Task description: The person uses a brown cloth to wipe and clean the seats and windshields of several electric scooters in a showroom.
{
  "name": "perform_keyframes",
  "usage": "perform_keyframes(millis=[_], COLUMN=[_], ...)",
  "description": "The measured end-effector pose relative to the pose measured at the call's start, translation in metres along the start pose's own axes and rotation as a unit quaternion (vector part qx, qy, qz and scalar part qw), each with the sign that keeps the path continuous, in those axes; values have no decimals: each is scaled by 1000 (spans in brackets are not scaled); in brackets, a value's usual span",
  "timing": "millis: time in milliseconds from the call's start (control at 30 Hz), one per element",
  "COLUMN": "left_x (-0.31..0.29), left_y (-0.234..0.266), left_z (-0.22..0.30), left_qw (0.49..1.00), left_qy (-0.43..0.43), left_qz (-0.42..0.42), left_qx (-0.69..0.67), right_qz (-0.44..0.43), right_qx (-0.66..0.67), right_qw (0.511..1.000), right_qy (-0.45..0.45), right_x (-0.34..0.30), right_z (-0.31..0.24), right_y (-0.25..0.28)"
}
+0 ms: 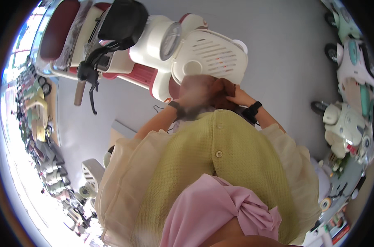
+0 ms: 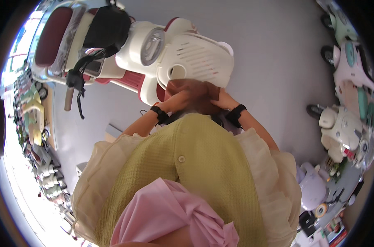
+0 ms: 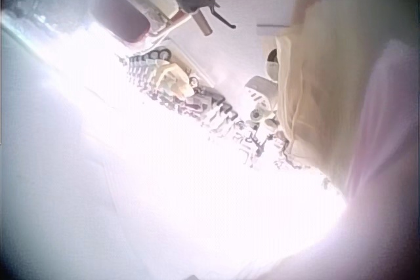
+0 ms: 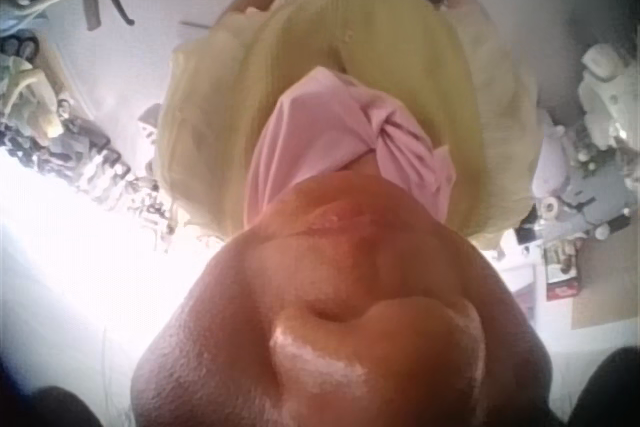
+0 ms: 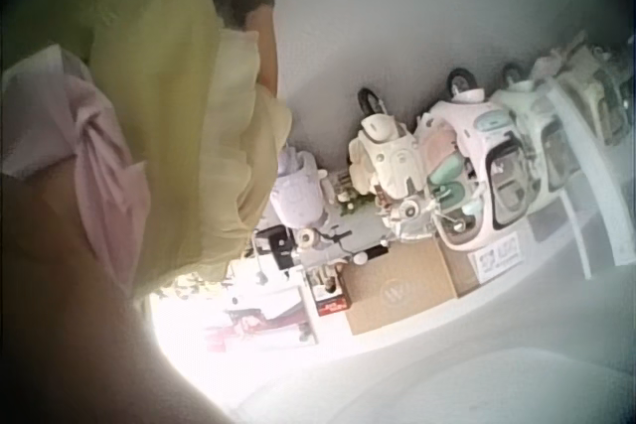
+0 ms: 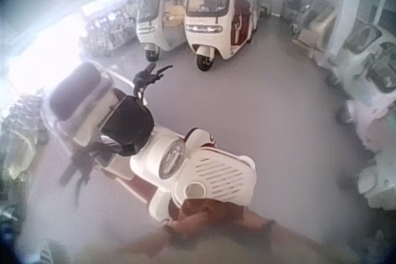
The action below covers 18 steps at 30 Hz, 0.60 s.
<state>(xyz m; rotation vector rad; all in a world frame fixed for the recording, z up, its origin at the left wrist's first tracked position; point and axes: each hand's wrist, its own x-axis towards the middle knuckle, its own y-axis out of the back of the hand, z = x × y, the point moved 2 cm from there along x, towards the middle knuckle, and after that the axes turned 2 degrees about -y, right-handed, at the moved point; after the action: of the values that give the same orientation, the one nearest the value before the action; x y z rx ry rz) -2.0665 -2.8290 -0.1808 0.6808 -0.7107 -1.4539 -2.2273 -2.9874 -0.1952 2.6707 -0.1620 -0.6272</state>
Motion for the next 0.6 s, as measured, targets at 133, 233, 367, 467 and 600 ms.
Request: perform_keyframes(millis=[133,233,367,467,600], left_x=[-23,-46,-78,-77,-55], left_y=[36,80,155,203,222], left_z=[-6,-18,-27,-33,-47], left_qw=[994,961,838,789,794], left_qy=[88,228,323,111,86], left_qz=[2,-2,326,544,589], left_qx=[-60,-157,-294,-265,-122], right_qz=[-81,-90,117,213,290], right_qx=[-140,-138,33,88,-19], right_qw=[986,985,969,934,857], right_qy=[-45,49,216,271,426], right_x=[32,56,87,119,169], right_z=[-37,-92,-193,-259,-305], right_y=[-2,5,35,48,31])
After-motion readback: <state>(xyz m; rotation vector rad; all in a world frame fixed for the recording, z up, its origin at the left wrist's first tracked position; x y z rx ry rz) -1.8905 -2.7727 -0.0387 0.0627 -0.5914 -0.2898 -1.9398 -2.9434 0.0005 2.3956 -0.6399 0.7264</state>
